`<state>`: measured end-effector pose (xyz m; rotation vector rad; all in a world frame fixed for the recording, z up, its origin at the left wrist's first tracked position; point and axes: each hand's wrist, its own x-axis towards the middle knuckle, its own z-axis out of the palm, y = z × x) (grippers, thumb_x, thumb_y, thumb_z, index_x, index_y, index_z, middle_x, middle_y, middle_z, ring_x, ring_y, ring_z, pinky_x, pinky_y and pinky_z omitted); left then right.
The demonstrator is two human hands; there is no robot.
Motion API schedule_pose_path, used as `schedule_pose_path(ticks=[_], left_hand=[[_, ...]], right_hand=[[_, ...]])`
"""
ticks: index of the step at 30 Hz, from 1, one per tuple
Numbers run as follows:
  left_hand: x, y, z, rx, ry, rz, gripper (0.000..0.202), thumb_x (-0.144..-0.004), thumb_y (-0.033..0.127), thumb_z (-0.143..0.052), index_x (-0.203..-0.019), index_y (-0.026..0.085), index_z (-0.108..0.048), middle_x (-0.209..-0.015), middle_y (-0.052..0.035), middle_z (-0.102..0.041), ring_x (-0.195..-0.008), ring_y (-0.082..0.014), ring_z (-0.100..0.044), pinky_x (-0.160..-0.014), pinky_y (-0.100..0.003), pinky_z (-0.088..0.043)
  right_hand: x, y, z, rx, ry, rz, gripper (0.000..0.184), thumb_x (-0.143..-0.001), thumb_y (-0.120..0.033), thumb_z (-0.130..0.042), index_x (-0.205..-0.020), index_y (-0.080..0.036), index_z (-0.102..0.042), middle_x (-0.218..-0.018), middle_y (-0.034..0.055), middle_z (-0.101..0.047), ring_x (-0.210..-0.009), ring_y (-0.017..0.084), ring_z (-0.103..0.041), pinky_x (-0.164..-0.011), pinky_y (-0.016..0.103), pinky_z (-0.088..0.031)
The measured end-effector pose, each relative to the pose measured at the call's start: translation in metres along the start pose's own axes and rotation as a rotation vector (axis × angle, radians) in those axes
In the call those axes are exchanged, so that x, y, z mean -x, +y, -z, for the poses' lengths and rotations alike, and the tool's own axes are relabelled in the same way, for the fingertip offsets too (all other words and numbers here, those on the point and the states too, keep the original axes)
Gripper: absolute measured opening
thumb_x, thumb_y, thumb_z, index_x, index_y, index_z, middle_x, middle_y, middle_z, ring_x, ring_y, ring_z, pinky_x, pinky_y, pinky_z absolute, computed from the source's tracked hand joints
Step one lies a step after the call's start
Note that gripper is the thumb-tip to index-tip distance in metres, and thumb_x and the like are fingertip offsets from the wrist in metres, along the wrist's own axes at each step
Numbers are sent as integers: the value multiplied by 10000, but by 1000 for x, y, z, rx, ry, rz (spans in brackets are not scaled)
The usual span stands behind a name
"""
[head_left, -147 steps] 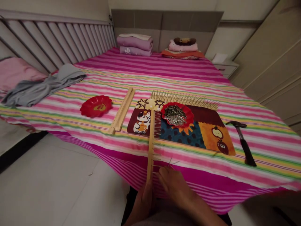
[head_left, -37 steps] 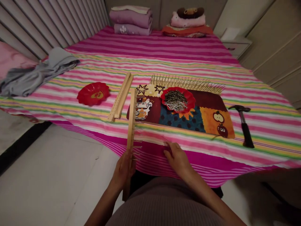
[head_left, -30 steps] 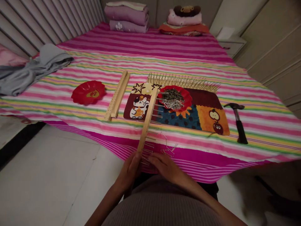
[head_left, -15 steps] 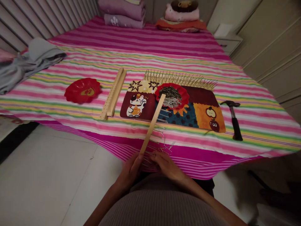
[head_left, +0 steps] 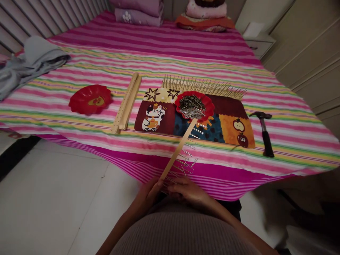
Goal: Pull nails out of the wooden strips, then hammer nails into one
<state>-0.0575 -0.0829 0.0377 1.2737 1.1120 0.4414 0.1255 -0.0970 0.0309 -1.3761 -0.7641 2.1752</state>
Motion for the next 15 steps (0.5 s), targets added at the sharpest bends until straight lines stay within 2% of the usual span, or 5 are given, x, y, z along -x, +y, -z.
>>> schedule_pose_path(ticks=[4,8,10,12,15], left_hand=[[3,-1,1,-73,58,-11,420,-897,506,-422,-917,162,-664,-786,-51,-681,-717,-204,-584,-638,-279,-434],[6,1,1,-93,101,-48,394,-880,500,-450,-874,168,-660,-724,-41,-655,-666,-192,-560,-577,-262,-411],[8,1,6,-69,110,-29,376,-860,503,-475,-877,172,-652,-689,-33,-633,-631,-184,-541,-538,-253,-398],[8,-1,17,-31,221,14,339,-812,507,-539,-823,180,-626,-637,-14,-595,-574,-166,-505,-493,-244,-378],[7,-2,42,110,533,56,336,-793,534,-540,-742,202,-540,-534,39,-473,-463,-124,-409,-427,-227,-325]], right_hand=[[0,1,-2,11,-3,36,272,-671,-427,-665,-646,-198,-520,-505,-75,-412,-464,73,-320,-461,233,-206],[5,-11,-7,130,13,214,245,-738,-411,-616,-654,-194,-539,-600,-48,-456,-574,96,-390,-549,239,-286],[8,-14,-7,159,8,248,252,-766,-408,-586,-640,-198,-526,-605,-45,-447,-583,101,-391,-567,242,-297],[9,-13,-4,193,56,225,278,-777,-418,-573,-615,-207,-494,-571,-53,-410,-550,101,-362,-546,243,-285],[4,-3,8,243,277,247,317,-784,-465,-559,-607,-221,-462,-542,-61,-371,-517,106,-330,-514,245,-270]])
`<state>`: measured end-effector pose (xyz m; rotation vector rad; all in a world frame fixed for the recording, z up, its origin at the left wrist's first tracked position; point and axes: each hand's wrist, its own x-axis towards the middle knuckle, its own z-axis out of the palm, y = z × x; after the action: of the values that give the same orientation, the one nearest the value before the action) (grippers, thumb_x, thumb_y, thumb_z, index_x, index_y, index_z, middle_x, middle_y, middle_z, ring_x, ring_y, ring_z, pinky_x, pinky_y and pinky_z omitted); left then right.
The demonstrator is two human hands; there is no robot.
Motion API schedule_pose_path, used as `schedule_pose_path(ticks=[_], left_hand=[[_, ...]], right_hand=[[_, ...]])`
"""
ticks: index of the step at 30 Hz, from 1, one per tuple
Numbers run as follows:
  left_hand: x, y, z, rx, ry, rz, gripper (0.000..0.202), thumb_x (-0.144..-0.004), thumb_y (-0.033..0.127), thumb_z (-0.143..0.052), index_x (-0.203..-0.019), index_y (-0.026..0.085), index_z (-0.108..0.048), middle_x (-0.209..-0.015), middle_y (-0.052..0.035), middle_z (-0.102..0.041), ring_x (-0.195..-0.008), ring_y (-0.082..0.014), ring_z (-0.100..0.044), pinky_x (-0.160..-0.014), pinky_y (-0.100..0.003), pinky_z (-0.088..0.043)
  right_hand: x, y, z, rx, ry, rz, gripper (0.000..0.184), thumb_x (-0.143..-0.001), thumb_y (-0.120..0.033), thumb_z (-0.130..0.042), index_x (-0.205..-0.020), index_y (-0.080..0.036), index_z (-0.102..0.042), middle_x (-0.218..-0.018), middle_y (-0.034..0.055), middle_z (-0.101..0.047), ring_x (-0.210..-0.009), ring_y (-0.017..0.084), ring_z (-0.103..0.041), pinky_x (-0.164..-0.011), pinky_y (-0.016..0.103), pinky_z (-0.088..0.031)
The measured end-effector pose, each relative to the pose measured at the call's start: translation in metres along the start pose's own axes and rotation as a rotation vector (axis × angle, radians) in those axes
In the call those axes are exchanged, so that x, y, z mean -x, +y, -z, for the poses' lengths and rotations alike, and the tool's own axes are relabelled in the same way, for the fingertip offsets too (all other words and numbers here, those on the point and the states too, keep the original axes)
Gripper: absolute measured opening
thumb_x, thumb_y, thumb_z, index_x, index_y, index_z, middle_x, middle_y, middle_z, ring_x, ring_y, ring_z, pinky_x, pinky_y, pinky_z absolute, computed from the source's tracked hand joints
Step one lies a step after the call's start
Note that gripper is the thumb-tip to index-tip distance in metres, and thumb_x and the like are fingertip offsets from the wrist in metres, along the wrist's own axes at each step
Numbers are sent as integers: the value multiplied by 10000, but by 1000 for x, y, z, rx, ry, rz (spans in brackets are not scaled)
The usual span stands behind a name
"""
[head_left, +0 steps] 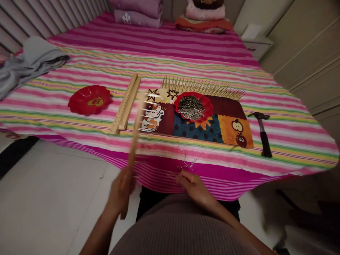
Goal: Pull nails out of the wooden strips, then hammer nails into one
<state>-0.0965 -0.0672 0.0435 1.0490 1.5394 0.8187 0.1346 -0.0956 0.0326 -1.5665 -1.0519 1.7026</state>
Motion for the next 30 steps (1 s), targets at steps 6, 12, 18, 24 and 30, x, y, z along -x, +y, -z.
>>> schedule_pose_path(ticks=[6,12,18,24,30], left_hand=[[-8,11,-10,214,-93,149,493,-736,682,-554,-704,198,-466,-496,91,-351,-402,-65,-306,-392,-183,-252],[1,1,-41,215,-299,97,435,-814,629,-517,-774,196,-500,-559,75,-388,-454,-79,-339,-426,-196,-272],[1,9,-47,-87,-460,-124,399,-872,556,-435,-769,191,-560,-696,-12,-574,-651,-172,-516,-593,-274,-406],[-3,13,-43,-181,-495,-192,364,-896,497,-409,-767,189,-553,-705,-7,-579,-661,-170,-518,-615,-278,-405],[8,9,-40,-43,-608,-126,361,-923,473,-415,-864,170,-602,-781,-27,-661,-731,-174,-579,-675,-278,-443]], right_hand=[[-25,15,17,246,283,157,182,-798,-399,-517,-774,-224,-561,-710,15,-563,-691,185,-524,-678,314,-421],[-9,-14,5,419,87,279,250,-877,-406,-474,-859,-204,-619,-861,65,-631,-836,207,-566,-775,339,-428],[-7,-29,-17,-214,-453,-493,367,-902,-413,-411,-630,-182,-498,-531,-46,-427,-397,56,-296,-359,162,-184],[-9,-24,-17,-458,-452,-598,357,-903,-315,-384,-572,-183,-408,-451,-92,-329,-334,22,-159,-323,139,-73],[-2,-27,-20,-351,-444,-523,315,-842,-300,-452,-552,-177,-452,-430,-90,-349,-323,21,-203,-322,161,-86]])
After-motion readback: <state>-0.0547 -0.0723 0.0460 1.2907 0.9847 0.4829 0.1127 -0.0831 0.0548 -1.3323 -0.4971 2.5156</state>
